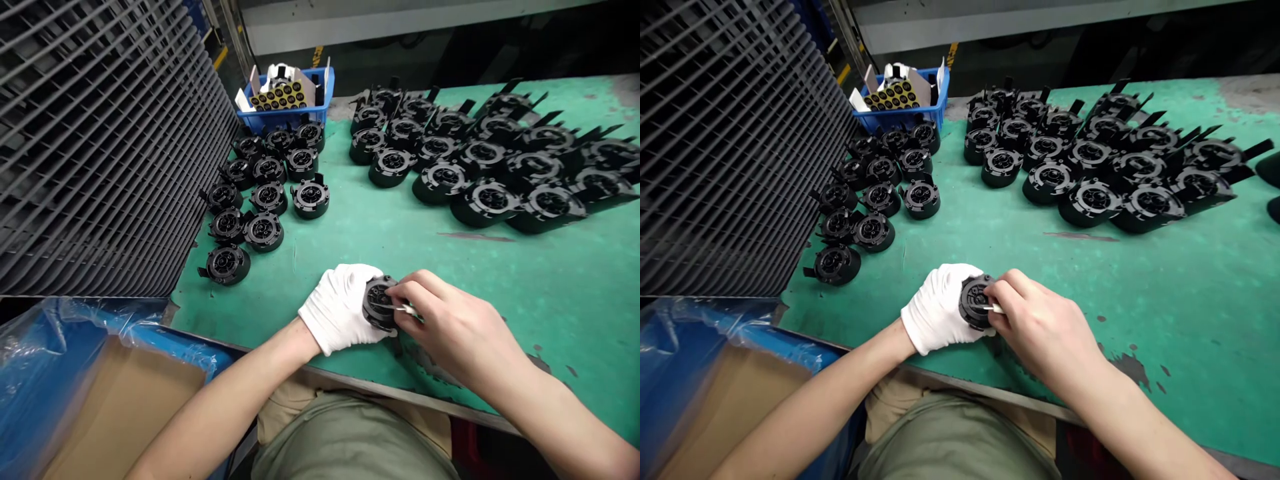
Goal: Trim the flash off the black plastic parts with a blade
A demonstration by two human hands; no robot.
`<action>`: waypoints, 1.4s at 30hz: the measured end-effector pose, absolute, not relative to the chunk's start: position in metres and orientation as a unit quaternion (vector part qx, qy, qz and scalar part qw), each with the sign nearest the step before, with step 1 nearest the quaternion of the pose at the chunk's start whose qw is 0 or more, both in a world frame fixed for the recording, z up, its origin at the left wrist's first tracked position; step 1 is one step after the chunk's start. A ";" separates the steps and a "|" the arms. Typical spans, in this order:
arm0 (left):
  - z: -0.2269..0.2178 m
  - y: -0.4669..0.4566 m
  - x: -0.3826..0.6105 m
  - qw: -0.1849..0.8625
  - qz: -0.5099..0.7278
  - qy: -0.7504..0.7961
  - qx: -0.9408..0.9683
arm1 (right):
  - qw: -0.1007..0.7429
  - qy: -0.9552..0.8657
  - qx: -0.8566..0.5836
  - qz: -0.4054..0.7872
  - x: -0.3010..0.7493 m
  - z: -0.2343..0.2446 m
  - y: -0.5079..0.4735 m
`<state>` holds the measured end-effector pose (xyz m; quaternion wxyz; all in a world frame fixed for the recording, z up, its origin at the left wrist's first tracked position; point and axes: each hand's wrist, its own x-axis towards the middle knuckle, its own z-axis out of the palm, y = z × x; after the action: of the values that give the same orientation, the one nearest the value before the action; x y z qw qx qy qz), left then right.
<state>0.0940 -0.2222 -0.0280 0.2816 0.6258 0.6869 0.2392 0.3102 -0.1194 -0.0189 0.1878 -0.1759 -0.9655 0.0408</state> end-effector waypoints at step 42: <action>-0.032 -0.217 0.067 0.438 0.276 0.533 0.670 | 0.140 -0.916 -0.267 0.264 0.428 -0.023 -0.083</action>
<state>0.0674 -0.2170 -0.0319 0.4375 0.6695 0.5331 0.2759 0.4283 -0.0834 -0.0234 0.1397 -0.2666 -0.9162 0.2643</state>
